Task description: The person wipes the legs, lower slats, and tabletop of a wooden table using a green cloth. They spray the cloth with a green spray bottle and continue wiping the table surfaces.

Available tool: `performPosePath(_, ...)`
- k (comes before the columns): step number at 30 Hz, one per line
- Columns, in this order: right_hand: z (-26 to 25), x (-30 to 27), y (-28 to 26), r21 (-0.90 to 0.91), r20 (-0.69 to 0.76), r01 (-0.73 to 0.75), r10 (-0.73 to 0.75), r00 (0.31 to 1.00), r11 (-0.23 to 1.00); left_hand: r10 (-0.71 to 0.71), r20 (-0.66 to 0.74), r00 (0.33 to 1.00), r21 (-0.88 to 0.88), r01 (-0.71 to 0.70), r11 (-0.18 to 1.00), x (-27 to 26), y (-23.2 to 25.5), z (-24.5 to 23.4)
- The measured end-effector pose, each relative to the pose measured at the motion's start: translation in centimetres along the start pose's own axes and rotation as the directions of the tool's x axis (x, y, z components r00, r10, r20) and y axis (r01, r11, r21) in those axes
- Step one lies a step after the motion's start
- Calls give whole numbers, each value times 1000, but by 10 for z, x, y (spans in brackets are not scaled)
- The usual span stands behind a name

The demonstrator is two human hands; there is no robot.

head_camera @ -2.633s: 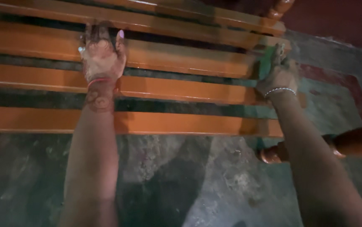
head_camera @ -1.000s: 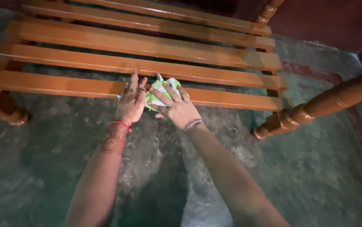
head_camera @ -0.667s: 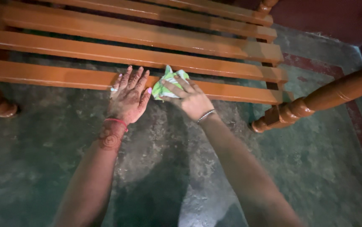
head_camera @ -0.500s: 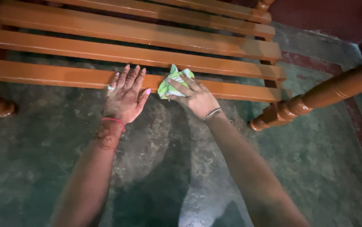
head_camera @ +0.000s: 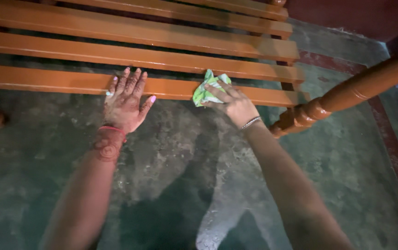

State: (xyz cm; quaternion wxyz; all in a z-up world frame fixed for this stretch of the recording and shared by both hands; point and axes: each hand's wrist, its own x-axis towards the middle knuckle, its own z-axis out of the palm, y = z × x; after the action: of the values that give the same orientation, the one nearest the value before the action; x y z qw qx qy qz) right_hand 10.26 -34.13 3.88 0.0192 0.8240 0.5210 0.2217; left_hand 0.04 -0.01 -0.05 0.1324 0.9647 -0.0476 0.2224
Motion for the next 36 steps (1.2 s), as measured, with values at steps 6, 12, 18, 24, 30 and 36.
performPosePath(6,-12,-26,25,67,32,-33,31,999,997,3,6,1000,3,-3,1000,-1,-2,1)
performPosePath(12,-26,-55,47,-19,161,-59,61,985,998,-16,3,1000,16,16,1000,-3,-1,5)
performPosePath(18,-34,-87,72,-37,214,-117,122,969,992,-7,36,999,18,6,1000,0,-5,5)
performPosePath(24,-41,-115,81,-146,263,-247,278,924,958,-85,157,984,45,79,996,7,-3,5)
performPosePath(30,-43,-131,76,-191,159,-351,382,910,917,-121,164,979,56,114,992,6,-1,10)
performPosePath(36,-41,-114,54,-287,225,-606,667,711,742,-51,118,992,156,32,987,-12,-1,14)
